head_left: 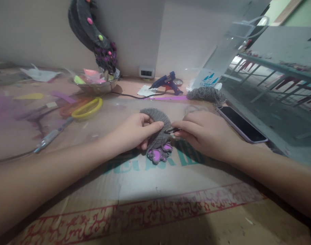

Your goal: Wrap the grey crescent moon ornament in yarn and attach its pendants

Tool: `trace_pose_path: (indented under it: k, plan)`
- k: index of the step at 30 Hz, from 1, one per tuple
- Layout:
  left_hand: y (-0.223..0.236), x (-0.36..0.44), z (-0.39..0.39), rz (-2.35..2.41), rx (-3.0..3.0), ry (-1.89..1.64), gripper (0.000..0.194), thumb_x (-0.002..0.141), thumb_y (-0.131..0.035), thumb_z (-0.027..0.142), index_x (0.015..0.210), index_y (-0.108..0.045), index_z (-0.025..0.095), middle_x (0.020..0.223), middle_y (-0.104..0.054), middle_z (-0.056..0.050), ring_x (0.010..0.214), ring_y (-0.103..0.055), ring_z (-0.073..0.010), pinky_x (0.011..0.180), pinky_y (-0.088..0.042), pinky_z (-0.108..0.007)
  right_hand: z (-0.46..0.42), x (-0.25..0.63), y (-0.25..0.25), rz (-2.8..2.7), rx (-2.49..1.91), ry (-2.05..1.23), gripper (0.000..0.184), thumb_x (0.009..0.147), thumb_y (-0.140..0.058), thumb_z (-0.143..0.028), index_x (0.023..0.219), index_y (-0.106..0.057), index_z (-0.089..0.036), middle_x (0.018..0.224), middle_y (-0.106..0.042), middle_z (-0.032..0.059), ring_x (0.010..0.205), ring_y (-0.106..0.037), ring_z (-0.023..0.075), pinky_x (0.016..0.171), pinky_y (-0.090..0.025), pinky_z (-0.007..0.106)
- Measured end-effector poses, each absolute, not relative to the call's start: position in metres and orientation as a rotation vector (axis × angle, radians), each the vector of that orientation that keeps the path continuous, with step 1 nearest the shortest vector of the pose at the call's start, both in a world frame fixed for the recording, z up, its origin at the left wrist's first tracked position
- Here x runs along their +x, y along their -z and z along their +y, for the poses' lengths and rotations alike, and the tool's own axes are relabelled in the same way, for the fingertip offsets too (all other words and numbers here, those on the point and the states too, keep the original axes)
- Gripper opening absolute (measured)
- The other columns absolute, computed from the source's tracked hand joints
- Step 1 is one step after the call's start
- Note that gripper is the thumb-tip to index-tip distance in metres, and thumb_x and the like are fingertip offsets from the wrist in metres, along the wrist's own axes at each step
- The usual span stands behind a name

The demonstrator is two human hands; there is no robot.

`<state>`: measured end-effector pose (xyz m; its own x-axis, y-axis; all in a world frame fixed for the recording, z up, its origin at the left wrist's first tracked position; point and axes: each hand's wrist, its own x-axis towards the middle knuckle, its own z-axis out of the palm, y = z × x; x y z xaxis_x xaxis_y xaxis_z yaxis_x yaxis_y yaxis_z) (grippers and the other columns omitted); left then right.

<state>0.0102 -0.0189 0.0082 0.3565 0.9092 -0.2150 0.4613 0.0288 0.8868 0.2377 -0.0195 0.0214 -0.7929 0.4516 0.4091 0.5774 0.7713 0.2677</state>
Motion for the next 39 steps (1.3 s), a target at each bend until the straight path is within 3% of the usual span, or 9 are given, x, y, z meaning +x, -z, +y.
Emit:
trace_pose_path:
  k: [21, 33, 39]
  plan:
    - [-0.0029, 0.0095, -0.0169, 1.262, 1.599, -0.538, 0.035, 0.09, -0.053, 0.052, 0.079, -0.058, 0.019, 0.037, -0.054, 0.003, 0.032, -0.045, -0.0089, 0.034, -0.027, -0.018, -0.0142, 0.2403, -0.0169, -2.648, -0.696, 0.582, 0.034, 0.102, -0.042, -0.032, 0.098, -0.071, -0.014, 0.069, -0.062, 0.0052, 0.064, -0.048, 0.0157, 0.06, -0.027, 0.03]
    - [-0.0089, 0.0119, -0.0192, 1.284, 1.596, -0.554, 0.034, 0.09, -0.054, 0.05, 0.075, -0.055, 0.019, 0.037, -0.054, 0.003, 0.032, -0.045, -0.0089, 0.033, -0.028, -0.018, -0.0161, 0.2402, -0.0154, -2.572, -0.809, 0.475, 0.035, 0.101, -0.042, -0.033, 0.104, -0.071, -0.012, 0.073, -0.063, 0.0071, 0.067, -0.053, 0.0176, 0.061, -0.036, 0.029]
    - [-0.0058, 0.0103, -0.0175, 1.275, 1.594, -0.562, 0.034, 0.089, -0.054, 0.051, 0.076, -0.056, 0.02, 0.038, -0.055, 0.003, 0.032, -0.046, -0.0095, 0.034, -0.028, -0.019, -0.0152, 0.2405, -0.0164, -2.583, -0.795, 0.502, 0.035, 0.101, -0.042, -0.032, 0.102, -0.072, -0.013, 0.072, -0.063, 0.0069, 0.066, -0.054, 0.0182, 0.06, -0.035, 0.03]
